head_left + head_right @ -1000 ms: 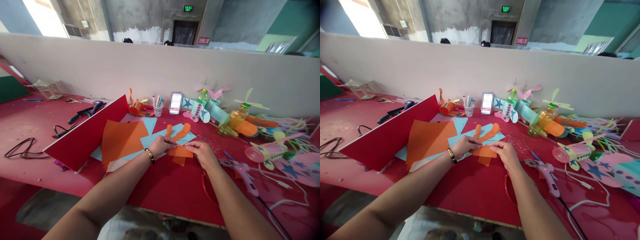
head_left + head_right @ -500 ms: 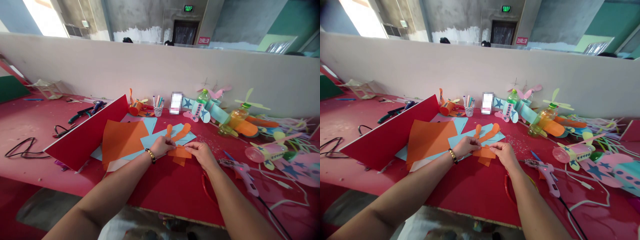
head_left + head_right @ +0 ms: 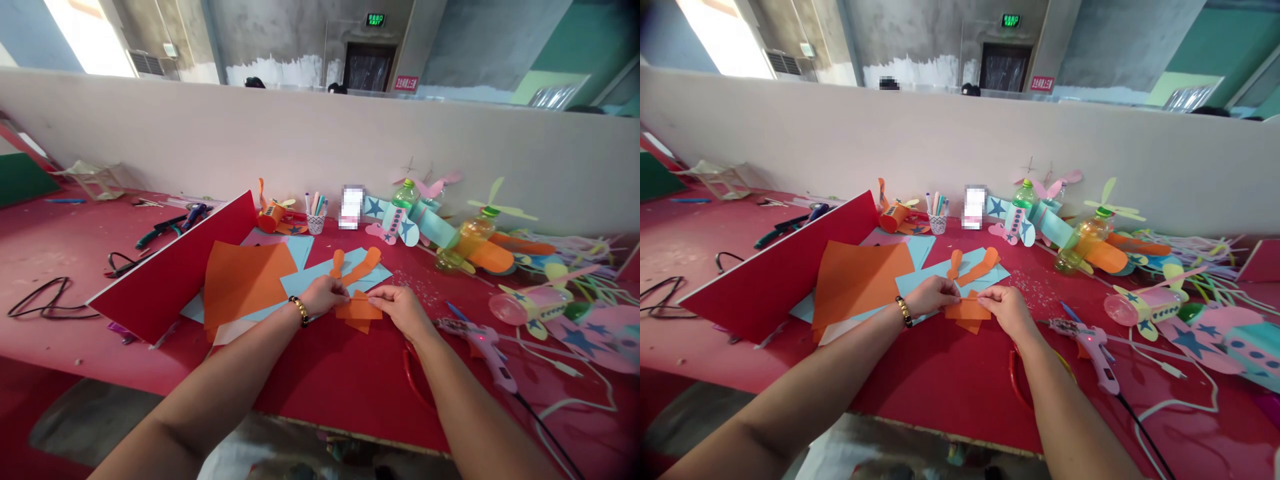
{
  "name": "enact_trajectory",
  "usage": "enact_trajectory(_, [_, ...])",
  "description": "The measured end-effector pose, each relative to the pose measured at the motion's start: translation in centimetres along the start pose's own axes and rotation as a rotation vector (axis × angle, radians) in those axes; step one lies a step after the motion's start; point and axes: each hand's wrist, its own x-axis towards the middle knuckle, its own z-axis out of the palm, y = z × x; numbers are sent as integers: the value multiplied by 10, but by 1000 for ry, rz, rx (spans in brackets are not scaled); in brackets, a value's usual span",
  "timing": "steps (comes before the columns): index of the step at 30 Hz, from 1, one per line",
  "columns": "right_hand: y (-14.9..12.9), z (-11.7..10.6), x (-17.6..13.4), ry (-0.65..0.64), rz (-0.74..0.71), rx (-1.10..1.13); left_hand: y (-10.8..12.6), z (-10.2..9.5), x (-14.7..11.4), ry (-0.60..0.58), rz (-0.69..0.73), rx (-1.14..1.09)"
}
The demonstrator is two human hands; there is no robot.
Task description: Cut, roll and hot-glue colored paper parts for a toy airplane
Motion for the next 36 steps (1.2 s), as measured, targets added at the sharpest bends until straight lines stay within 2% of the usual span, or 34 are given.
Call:
enact_trajectory(10, [13,1,6,-21,-12,70,0,-1,0,30,16,21])
enact_trajectory(17, [16,3,6,-21,-36,123,6,-3,-4,-21,-45,-44])
enact_trajectory(30, [5,2,1,-14,38,261,5,-7,-4,-112,-37,-92])
enact_trajectory(36, [7,0,1,-14,54,282,5,-4,-3,-75,-18,-107])
